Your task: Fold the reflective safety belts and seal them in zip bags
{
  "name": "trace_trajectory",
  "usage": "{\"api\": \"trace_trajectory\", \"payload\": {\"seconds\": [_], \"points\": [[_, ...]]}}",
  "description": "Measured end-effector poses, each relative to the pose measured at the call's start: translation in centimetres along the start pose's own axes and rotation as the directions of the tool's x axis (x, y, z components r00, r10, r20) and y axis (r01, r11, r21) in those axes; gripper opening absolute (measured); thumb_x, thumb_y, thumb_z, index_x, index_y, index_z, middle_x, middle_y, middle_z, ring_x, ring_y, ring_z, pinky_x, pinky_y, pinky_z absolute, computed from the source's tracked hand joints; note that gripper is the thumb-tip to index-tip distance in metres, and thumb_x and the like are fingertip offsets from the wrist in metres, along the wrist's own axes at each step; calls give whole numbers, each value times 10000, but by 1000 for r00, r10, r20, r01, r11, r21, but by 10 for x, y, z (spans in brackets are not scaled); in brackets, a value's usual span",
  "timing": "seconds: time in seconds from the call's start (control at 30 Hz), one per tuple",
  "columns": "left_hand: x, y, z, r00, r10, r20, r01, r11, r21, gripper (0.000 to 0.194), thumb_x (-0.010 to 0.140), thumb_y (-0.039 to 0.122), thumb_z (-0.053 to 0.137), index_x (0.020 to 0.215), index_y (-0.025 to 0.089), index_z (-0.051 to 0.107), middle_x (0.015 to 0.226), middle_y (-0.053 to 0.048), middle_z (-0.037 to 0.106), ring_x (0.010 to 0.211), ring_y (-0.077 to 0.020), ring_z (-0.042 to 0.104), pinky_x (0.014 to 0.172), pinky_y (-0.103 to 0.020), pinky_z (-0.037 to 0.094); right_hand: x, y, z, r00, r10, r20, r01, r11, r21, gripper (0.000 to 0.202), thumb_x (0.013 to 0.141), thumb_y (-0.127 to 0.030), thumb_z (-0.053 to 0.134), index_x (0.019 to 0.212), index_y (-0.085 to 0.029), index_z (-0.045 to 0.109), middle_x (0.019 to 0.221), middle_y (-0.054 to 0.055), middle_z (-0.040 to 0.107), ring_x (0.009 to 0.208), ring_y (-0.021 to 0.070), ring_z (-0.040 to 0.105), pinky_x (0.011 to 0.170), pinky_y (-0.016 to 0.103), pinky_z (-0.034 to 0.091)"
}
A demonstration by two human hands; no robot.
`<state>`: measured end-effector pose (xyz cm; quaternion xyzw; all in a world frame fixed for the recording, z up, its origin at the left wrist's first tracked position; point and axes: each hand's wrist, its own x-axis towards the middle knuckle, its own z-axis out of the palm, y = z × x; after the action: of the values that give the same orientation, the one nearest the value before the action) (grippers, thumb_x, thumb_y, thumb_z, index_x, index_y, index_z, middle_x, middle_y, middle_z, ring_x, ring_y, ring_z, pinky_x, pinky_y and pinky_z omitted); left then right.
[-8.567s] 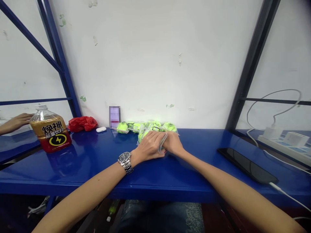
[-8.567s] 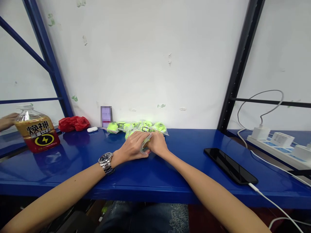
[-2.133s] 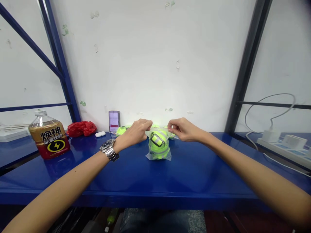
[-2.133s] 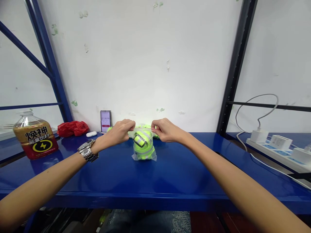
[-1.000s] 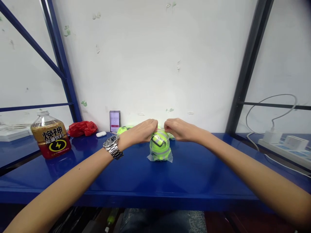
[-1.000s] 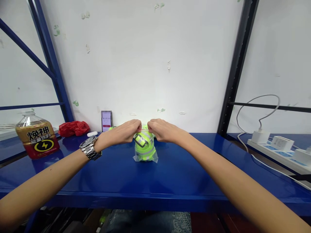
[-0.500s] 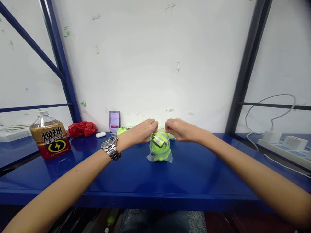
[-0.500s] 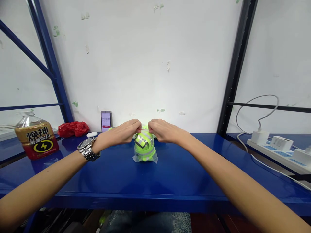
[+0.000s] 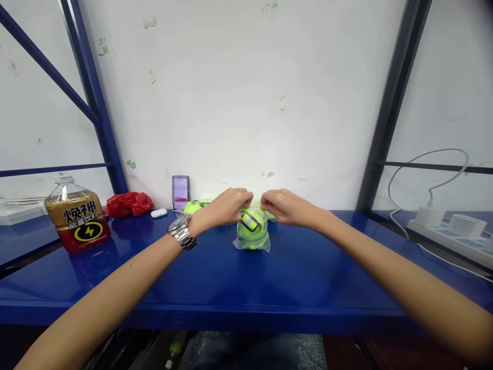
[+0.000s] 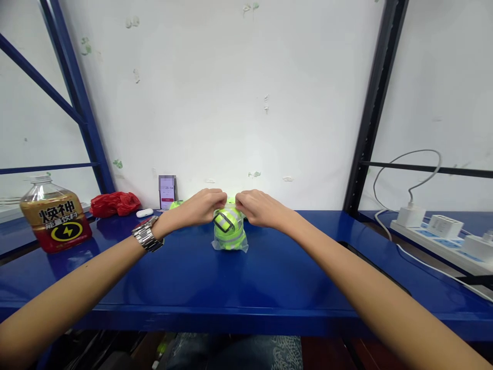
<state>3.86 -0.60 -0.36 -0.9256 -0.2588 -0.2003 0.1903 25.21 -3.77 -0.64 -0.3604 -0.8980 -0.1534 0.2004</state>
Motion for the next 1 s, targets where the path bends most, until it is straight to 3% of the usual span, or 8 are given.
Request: {"api": "trace_trajectory", "payload": {"seconds": [0.17,0.33,0.57,0.7,1.0], "points": [[2,6,-11,998,35,50,-31,996,-85,185,912,195,411,1003,163,568,920,-69,582,785,-162,533,669,-278,373,1,4,5,998,11,-56,-5,994,106,145,900,-199,470,758,-174,490,697,17,548,617,119,455,578,258,290],[6,9,-7,996,50,74,-51,999,2,148,902,160,422,938,147,565,880,-72,561,742,-157,515,629,-276,361,-2,0,4,996,58,-72,-43,979,197,124,858,-177,513,737,-168,535,671,17,573,596,119,484,568,254,322],[3,10,-14,994,88,59,-84,994,-72,169,948,230,397,977,150,543,944,-74,548,814,-157,517,710,-275,400,-15,0,-2,983,148,-106,-101,928,358,99,813,-94,511,791,-165,577,663,8,622,582,125,567,577,248,394],[4,12,-15,990,124,63,-121,992,-38,188,959,243,374,927,144,529,911,-77,543,816,-164,498,726,-283,395,-15,-1,2,979,127,-162,-65,937,344,158,793,-45,481,809,-168,579,653,2,617,587,127,558,591,252,396],[3,9,-6,980,161,117,-173,980,101,155,923,105,335,893,141,482,863,-81,529,766,-167,465,691,-285,372,-13,5,9,980,25,-199,8,987,160,172,842,-56,434,867,-157,571,770,45,571,648,135,502,599,257,373]]}}
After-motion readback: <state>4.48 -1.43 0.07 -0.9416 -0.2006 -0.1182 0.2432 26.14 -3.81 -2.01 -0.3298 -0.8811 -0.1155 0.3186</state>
